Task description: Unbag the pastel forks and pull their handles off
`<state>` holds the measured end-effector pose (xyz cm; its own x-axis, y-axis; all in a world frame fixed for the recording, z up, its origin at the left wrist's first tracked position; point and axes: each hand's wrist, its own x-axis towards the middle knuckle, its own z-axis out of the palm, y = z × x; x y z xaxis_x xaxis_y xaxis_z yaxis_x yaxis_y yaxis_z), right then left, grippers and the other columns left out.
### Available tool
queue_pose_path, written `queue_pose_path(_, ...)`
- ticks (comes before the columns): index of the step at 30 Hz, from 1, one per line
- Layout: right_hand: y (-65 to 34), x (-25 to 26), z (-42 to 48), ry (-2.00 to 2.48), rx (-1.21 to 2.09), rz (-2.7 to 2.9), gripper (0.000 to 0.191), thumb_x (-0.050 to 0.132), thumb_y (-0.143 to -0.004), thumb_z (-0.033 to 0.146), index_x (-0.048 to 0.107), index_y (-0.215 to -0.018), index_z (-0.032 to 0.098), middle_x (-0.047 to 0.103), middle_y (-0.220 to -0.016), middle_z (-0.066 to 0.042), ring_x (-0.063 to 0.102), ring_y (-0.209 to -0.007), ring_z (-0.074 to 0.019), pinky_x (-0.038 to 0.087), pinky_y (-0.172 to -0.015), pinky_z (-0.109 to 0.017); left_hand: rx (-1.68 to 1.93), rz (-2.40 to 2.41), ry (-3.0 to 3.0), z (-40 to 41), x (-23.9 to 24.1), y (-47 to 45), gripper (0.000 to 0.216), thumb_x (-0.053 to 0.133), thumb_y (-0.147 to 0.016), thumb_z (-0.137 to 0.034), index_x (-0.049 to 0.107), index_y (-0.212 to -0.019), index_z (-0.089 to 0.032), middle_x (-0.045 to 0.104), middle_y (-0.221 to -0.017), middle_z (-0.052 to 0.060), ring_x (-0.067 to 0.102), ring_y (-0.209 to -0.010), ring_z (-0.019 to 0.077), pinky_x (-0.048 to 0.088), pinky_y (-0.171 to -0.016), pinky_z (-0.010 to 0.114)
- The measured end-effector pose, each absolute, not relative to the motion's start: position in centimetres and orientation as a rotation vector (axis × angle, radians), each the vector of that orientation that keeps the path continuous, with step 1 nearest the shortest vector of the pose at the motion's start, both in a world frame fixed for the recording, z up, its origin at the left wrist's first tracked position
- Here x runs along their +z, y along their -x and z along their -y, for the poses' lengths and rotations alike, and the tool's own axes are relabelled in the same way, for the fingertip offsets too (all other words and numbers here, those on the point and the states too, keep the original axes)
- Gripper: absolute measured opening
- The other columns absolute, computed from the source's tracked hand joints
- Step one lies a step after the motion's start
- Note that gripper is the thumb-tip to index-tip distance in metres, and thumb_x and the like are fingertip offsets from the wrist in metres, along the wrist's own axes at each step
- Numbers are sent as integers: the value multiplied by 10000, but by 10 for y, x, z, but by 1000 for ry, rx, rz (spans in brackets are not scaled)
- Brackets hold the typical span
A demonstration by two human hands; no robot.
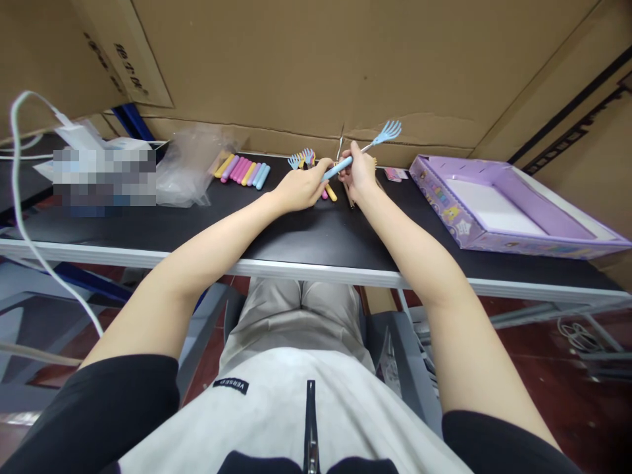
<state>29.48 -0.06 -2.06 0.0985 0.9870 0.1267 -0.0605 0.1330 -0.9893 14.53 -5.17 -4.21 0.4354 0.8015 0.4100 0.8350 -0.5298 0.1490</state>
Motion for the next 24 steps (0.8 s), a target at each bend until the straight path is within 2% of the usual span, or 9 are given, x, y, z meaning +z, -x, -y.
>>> queue_pose_path(4,-286,-16,16,1113,1103,1271,568,617,-911,717,405,-725,223,337,-515,91,335,-400,-51,260,-401,-173,-659,1581,2571,48,-43,-142,440,440,-1023,-317,477,-1422,-135,751,-1128,150,731,-1095,297,520,-954,359)
queue_pose_path(9,-279,-18,28,1064,1337,1297,565,633,-900,722,425,-733,224,293,-470,111,240,-366,-42,206,-375,-174,-609,1699,2471,45,-41,-135,409,413,-1046,-354,520,-1367,-125,726,-1172,198,700,-1152,353,490,-970,403)
queue_pose_path(12,-279,-19,26,1064,1388,1242,540,627,-924,693,452,-751,212,285,-457,119,216,-363,-34,196,-372,-170,-567,1709,2465,44,-39,-135,407,401,-1054,-365,529,-1367,-137,727,-1175,190,690,-1161,346,486,-953,390)
queue_pose_path(17,-281,-11,18,1060,1338,1191,491,684,-941,587,453,-747,199,258,-468,126,204,-385,-20,200,-390,-162,-609,1689,2530,43,-33,-136,389,362,-1071,-352,560,-1336,-147,727,-1134,175,684,-1131,327,477,-950,390)
queue_pose_path(20,-290,1,13,1040,1277,1214,472,622,-982,586,466,-761,200,264,-484,114,215,-395,-25,214,-401,-166,-665,1679,2525,46,-25,-133,375,354,-1078,-373,585,-1283,-160,715,-1119,164,663,-1140,333,459,-973,404)
queue_pose_path(24,-314,17,0,1083,1102,1224,478,603,-988,587,430,-731,223,197,-493,104,213,-413,-51,201,-419,-183,-627,1684,2518,53,-17,-131,361,373,-1074,-392,602,-1245,-171,703,-1096,151,643,-1147,338,449,-979,407)
